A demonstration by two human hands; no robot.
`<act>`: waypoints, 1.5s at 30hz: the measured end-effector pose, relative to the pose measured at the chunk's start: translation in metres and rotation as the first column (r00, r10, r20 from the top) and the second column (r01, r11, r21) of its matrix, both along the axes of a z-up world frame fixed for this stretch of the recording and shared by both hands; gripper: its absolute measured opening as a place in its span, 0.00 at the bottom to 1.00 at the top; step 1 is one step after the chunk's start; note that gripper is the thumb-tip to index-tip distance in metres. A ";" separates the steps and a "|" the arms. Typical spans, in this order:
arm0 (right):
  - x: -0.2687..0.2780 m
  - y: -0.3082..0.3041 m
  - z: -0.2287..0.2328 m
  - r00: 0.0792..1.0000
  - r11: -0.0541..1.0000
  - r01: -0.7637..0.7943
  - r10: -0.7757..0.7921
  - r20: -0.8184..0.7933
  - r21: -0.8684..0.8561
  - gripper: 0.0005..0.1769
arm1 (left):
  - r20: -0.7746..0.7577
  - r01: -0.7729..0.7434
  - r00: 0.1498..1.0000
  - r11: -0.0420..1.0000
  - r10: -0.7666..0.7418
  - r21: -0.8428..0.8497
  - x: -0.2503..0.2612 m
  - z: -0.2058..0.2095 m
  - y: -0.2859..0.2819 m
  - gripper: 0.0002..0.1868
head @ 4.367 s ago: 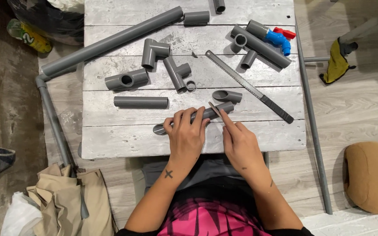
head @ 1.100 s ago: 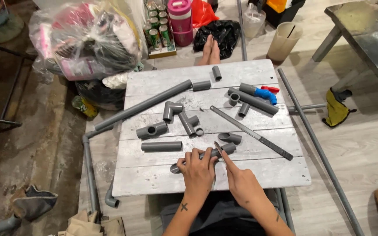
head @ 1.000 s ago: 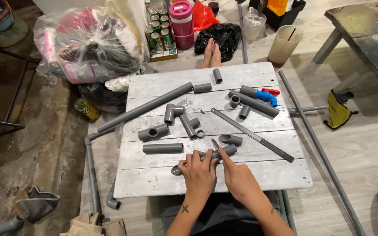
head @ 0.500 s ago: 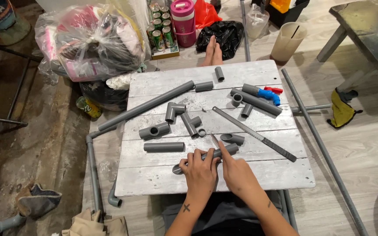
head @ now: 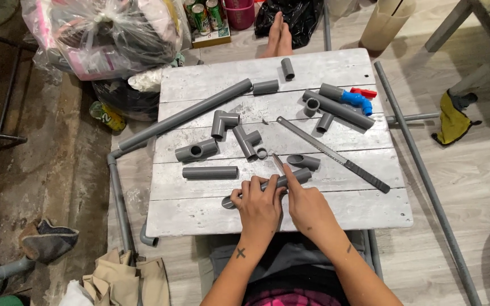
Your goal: Deburring and smoothing the edges of PVC pipe segments using a hacksaw blade and a metal file.
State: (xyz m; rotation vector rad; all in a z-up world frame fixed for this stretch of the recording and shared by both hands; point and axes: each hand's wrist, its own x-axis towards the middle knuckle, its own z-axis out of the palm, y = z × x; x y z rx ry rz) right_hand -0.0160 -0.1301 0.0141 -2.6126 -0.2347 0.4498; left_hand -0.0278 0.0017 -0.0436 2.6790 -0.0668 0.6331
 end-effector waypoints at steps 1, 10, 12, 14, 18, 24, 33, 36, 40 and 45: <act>-0.001 -0.002 -0.001 1.000 1.000 0.007 -0.007 0.004 0.011 0.35 | 0.006 0.002 1.000 1.000 -0.002 0.003 0.000 0.000 0.000 0.13; -0.001 -0.003 -0.003 1.000 0.999 0.006 -0.006 -0.010 0.044 0.34 | -0.008 0.002 1.000 1.000 -0.002 -0.005 0.000 0.003 0.000 0.13; 0.001 -0.002 -0.003 1.000 0.998 0.019 -0.018 -0.017 0.056 0.34 | -0.007 -0.002 1.000 1.000 0.002 -0.005 0.000 0.002 0.000 0.13; -0.006 -0.005 0.001 0.999 0.997 0.034 -0.033 -0.017 0.070 0.33 | 0.000 -0.003 1.000 1.000 0.003 -0.004 0.000 0.002 0.000 0.13; -0.031 -0.023 0.012 0.995 0.991 0.086 -0.080 -0.062 0.105 0.34 | -0.006 0.000 1.000 1.000 0.000 -0.030 -0.001 0.004 0.000 0.14; -0.027 -0.036 0.004 0.982 0.964 0.158 -0.177 0.071 0.215 0.33 | 0.012 0.006 1.000 1.000 -0.005 -0.028 0.000 0.003 0.001 0.14; -0.020 -0.013 -0.003 0.994 0.977 0.080 -0.093 0.055 0.198 0.31 | -0.004 0.009 1.000 0.999 -0.009 -0.036 -0.001 0.002 0.001 0.14; -0.016 -0.010 -0.005 0.996 0.987 0.053 -0.064 0.068 0.154 0.31 | -0.008 0.007 1.000 0.999 -0.007 -0.043 0.001 0.000 0.001 0.14; -0.011 -0.005 -0.003 0.999 0.995 0.028 -0.031 0.034 0.095 0.32 | -0.004 0.013 1.000 0.999 -0.014 -0.043 0.000 0.004 0.002 0.14; -0.014 -0.003 0.003 1.000 0.994 0.028 -0.029 0.007 0.105 0.31 | -0.004 0.007 1.000 0.999 -0.008 -0.038 0.000 0.000 0.002 0.14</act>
